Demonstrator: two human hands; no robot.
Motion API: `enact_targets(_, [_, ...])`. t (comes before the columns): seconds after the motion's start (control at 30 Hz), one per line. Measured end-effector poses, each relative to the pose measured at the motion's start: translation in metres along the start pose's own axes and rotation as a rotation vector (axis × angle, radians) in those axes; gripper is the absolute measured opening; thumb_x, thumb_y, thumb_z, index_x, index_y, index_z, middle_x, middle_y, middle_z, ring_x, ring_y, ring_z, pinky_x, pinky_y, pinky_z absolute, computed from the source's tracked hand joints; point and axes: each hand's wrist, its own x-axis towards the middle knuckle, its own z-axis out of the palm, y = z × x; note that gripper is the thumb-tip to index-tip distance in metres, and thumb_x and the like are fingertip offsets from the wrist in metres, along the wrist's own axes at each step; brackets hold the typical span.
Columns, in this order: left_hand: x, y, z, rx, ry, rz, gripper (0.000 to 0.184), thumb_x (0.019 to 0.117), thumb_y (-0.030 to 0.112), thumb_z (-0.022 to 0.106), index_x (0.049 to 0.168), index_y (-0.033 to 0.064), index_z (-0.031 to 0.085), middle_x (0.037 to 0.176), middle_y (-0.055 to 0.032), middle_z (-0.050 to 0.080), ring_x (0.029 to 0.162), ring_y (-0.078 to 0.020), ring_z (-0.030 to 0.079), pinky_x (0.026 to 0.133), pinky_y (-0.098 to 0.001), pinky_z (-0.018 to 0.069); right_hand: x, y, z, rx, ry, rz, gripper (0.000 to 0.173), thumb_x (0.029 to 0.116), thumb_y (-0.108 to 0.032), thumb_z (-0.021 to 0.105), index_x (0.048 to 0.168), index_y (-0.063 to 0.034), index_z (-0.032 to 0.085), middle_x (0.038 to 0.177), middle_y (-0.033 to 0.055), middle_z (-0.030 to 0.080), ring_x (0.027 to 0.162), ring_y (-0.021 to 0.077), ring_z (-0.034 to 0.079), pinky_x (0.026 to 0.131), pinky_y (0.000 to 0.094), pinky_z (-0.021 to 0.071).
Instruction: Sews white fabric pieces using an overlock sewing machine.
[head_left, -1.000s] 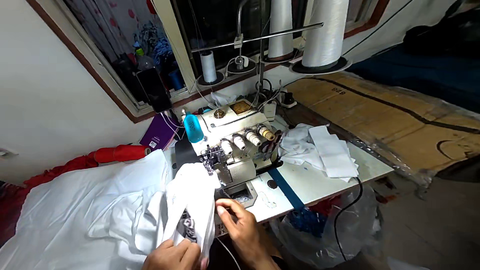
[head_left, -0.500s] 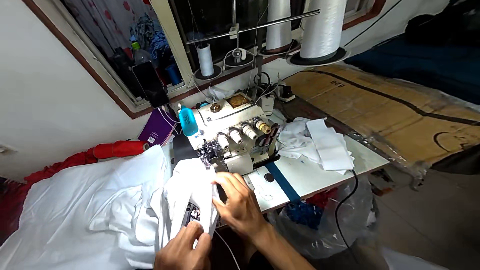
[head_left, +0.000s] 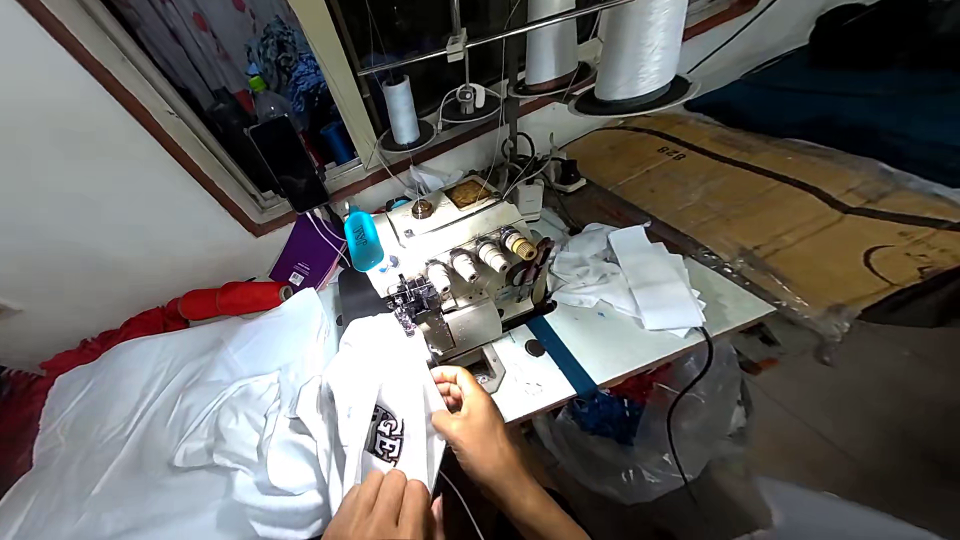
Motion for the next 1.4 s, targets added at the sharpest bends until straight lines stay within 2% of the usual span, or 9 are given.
enact_targets(0.13, [-0.007, 0.007, 0.010, -0.029, 0.036, 0.024, 0.030, 0.0969, 0.022, 0.060, 0.073, 0.0050, 0.066, 0.071, -0.0110, 0.063, 0.069, -0.0276, 0.065, 0.061, -0.0374, 0.0532, -0.032, 0.008, -0.009, 0.096, -0.113, 0.020, 0.032, 0.0911, -0.004, 0.056, 0.122, -0.0052, 0.066, 0.091, -0.0008, 0.074, 0.080, 0.0062, 0.070, 0.073, 0.0278, 0.0589])
enact_targets(0.3, [-0.018, 0.022, 0.019, -0.140, 0.002, -0.021, 0.024, 0.0967, 0.013, 0.060, 0.077, 0.0019, 0.069, 0.130, -0.0226, 0.067, 0.118, -0.0371, 0.064, 0.095, -0.0378, 0.0549, -0.066, 0.015, -0.014, 0.197, -0.161, 0.043, 0.032, 0.0928, -0.001, 0.056, 0.123, -0.0005, 0.066, 0.088, 0.0012, 0.073, 0.074, 0.0055, 0.069, 0.069, 0.0254, 0.0587])
enact_targets(0.53, [-0.026, 0.026, 0.022, -0.163, 0.046, 0.003, 0.025, 0.0982, 0.010, 0.057, 0.077, 0.0014, 0.067, 0.124, -0.0217, 0.071, 0.112, -0.0314, 0.070, 0.095, -0.0342, 0.0555, -0.075, 0.012, -0.017, 0.185, -0.199, -0.009, 0.029, 0.0961, -0.003, 0.057, 0.124, 0.0007, 0.066, 0.086, 0.0013, 0.073, 0.072, 0.0053, 0.068, 0.068, 0.0245, 0.0581])
enact_targets(0.7, [-0.029, 0.029, 0.022, -0.162, 0.064, 0.061, 0.024, 0.0984, 0.011, 0.057, 0.081, 0.0013, 0.071, 0.115, -0.0221, 0.074, 0.104, -0.0311, 0.073, 0.095, -0.0354, 0.0557, -0.080, 0.012, -0.024, 0.267, -0.250, -0.086, 0.037, 0.0976, -0.007, 0.047, 0.128, 0.0057, 0.062, 0.099, 0.0025, 0.074, 0.086, 0.0046, 0.069, 0.080, 0.0265, 0.0583])
enact_targets(0.83, [-0.021, 0.018, 0.019, -0.331, 0.023, 0.082, 0.026, 0.0987, 0.014, 0.054, 0.086, 0.0024, 0.074, 0.102, -0.0143, 0.077, 0.098, -0.0251, 0.074, 0.088, -0.0367, 0.0589, -0.068, 0.008, -0.016, 0.252, -0.082, 0.039, 0.014, 0.0976, -0.014, 0.066, 0.104, -0.0028, 0.072, 0.075, 0.0004, 0.071, 0.065, 0.0065, 0.067, 0.063, 0.0264, 0.0571])
enact_targets(0.93, [0.015, -0.018, 0.028, -0.315, 0.181, -0.036, 0.028, 0.0986, 0.022, 0.057, 0.092, 0.0049, 0.078, 0.088, -0.0070, 0.077, 0.083, -0.0203, 0.074, 0.071, -0.0387, 0.0613, -0.071, 0.014, -0.017, 0.155, 0.039, 0.021, 0.010, 0.0948, -0.010, 0.067, 0.098, -0.0035, 0.075, 0.074, -0.0007, 0.071, 0.065, 0.0044, 0.066, 0.064, 0.0253, 0.0568])
enact_targets(1.0, [0.041, -0.042, 0.049, -0.143, 0.246, -0.094, 0.038, 0.1000, 0.031, 0.049, 0.110, 0.0092, 0.078, 0.114, -0.0061, 0.076, 0.109, -0.0278, 0.070, 0.091, -0.0470, 0.0560, -0.078, 0.015, -0.019, 0.159, 0.058, 0.008, 0.011, 0.0951, -0.006, 0.066, 0.099, -0.0007, 0.074, 0.075, 0.0008, 0.072, 0.067, 0.0050, 0.068, 0.066, 0.0258, 0.0582])
enact_targets(1.07, [0.054, -0.049, 0.063, -0.091, 0.216, -0.120, 0.047, 0.1016, 0.036, 0.041, 0.124, 0.0115, 0.075, 0.132, -0.0074, 0.070, 0.125, -0.0353, 0.063, 0.099, -0.0571, 0.0469, -0.084, 0.015, -0.019, 0.196, 0.057, 0.007, 0.012, 0.0955, -0.004, 0.065, 0.101, 0.0017, 0.073, 0.077, 0.0010, 0.073, 0.069, 0.0041, 0.069, 0.069, 0.0251, 0.0585])
enact_targets(1.4, [0.104, -0.080, 0.069, -0.115, 0.061, -0.262, 0.048, 0.0994, 0.030, 0.039, 0.128, 0.0131, 0.073, 0.142, -0.0063, 0.064, 0.134, -0.0353, 0.057, 0.110, -0.0546, 0.0442, -0.023, 0.004, 0.000, 0.345, 0.063, 0.078, 0.012, 0.0939, 0.000, 0.062, 0.098, -0.0010, 0.073, 0.074, -0.0013, 0.070, 0.068, 0.0028, 0.066, 0.066, 0.0224, 0.0559])
